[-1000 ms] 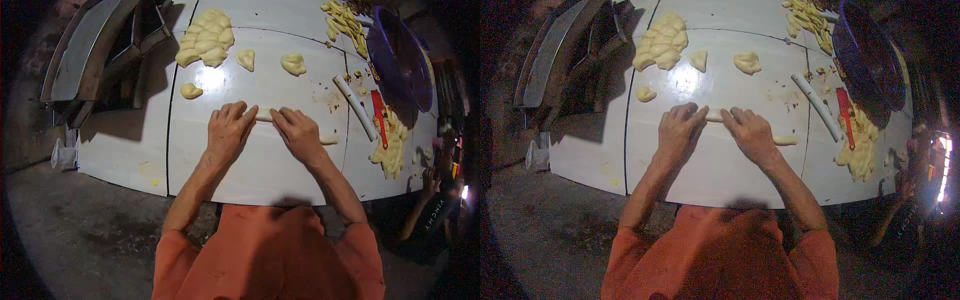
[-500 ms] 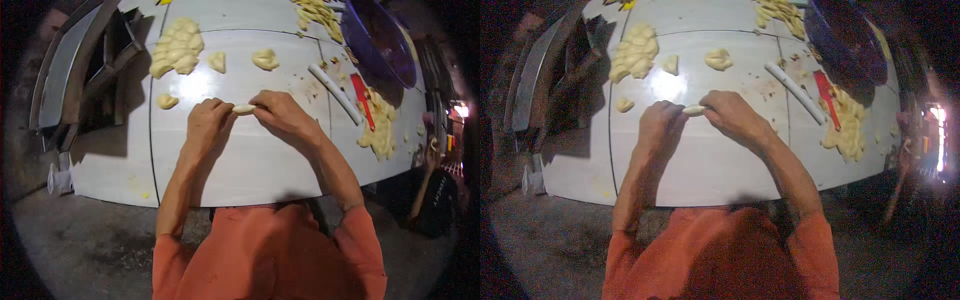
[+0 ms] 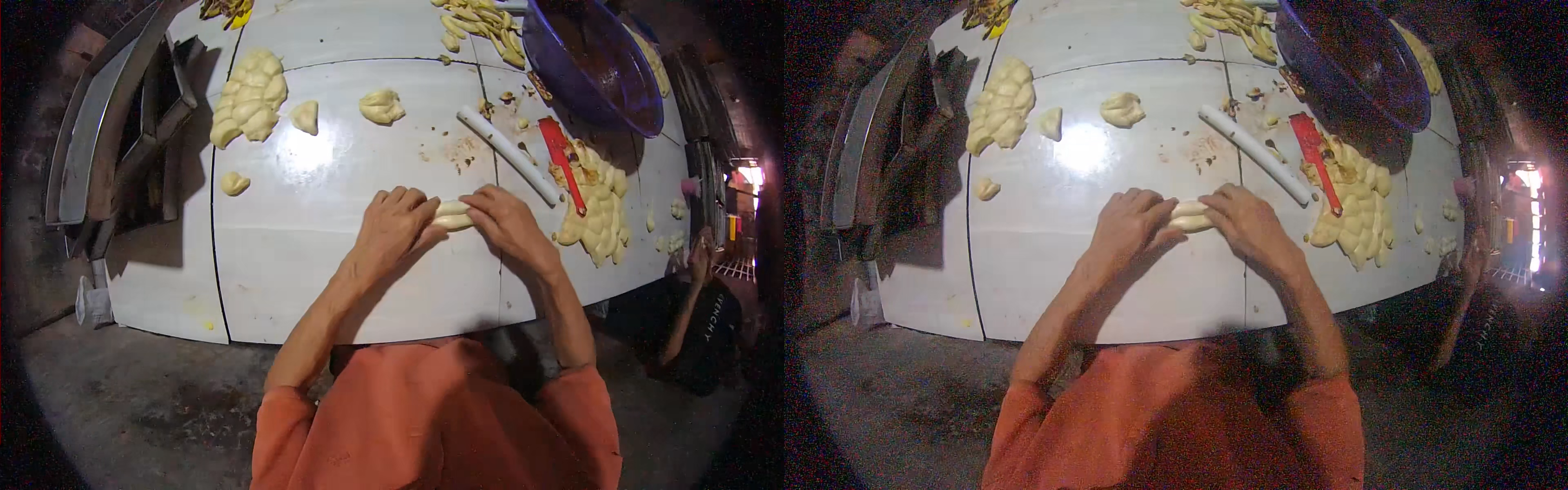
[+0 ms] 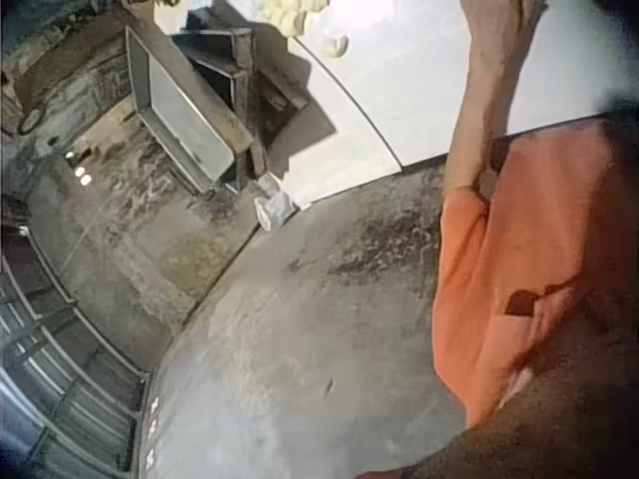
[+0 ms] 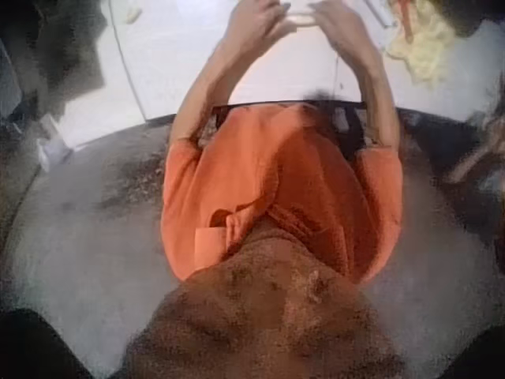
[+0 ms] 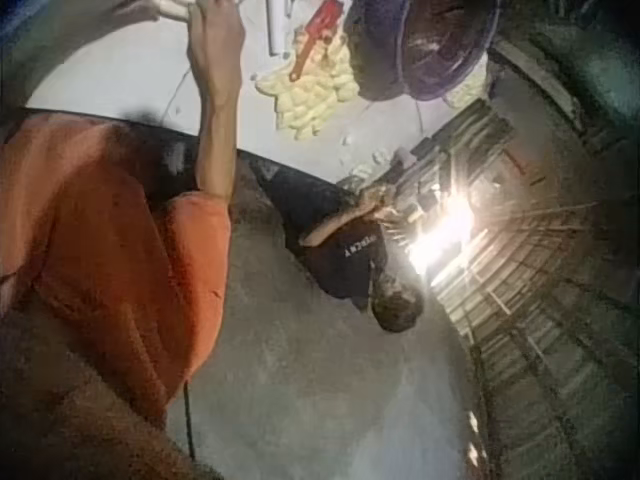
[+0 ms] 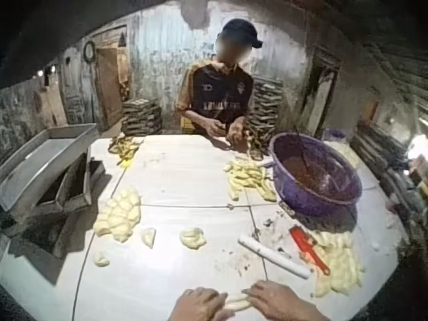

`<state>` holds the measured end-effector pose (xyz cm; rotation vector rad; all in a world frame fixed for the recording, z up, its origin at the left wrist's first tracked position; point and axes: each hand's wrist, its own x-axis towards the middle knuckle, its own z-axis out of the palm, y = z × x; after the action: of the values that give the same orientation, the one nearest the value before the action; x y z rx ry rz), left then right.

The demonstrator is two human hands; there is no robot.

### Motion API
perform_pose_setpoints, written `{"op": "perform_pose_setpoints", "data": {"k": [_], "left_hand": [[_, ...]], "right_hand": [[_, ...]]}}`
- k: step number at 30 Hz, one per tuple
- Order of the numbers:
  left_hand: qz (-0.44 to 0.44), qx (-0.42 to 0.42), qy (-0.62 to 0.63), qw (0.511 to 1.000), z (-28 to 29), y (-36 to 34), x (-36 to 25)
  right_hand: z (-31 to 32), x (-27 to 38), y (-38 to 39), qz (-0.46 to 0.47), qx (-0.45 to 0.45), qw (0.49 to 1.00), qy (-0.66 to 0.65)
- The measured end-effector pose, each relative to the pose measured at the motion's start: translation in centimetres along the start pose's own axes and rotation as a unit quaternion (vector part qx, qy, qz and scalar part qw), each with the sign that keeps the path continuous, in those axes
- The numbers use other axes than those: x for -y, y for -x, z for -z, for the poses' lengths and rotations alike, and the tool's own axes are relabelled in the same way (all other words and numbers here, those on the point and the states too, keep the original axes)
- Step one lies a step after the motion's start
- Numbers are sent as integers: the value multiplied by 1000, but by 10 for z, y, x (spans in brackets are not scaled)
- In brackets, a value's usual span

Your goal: The person flattens dough portions with a rolling pin, spreads chocolate filling using a spatula, adds banana slices, rolls the dough over the filling by hand, and places the finished rolls onto a baking tray.

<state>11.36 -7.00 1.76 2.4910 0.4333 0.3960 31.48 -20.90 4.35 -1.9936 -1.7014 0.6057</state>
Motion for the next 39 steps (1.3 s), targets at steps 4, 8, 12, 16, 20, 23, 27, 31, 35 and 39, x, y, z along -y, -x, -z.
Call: {"op": "perform_pose_setpoints", "data": {"k": [4, 8, 12, 16, 20, 23, 27, 31, 35, 39], "left_hand": [[1, -12, -14, 1000, -5, -5, -2], [2, -23, -33, 999, -7, -10, 5], [1, -18, -12, 1000, 0, -4, -2], [45, -6, 77, 996, 12, 11, 1], [113, -8, 111, 987, 61, 44, 5], [122, -74, 91, 986, 97, 77, 20], [148, -140, 30, 978, 163, 114, 41], [158, -213, 0, 964, 264, 157, 68], [121, -332, -84, 932, 369, 186, 115], [172, -313, -196, 913, 446, 202, 175]], "right_hand": [[-1, -7, 10, 15, -12, 1000, -1], [-5, -13, 0, 34, 2, 999, -20], [2, -4, -3, 25, 29, 999, -22], [16, 21, -16, 108, -30, 992, -51], [15, 58, -49, -39, 128, 986, -95], [1, 76, -88, 71, 122, 983, -115], [-8, 148, -142, 124, 128, 981, -70], [-19, 254, -212, 295, 50, 953, -57], [-25, 369, -291, 320, 22, 947, -28], [-58, 440, -393, 405, 10, 913, -39]]}}
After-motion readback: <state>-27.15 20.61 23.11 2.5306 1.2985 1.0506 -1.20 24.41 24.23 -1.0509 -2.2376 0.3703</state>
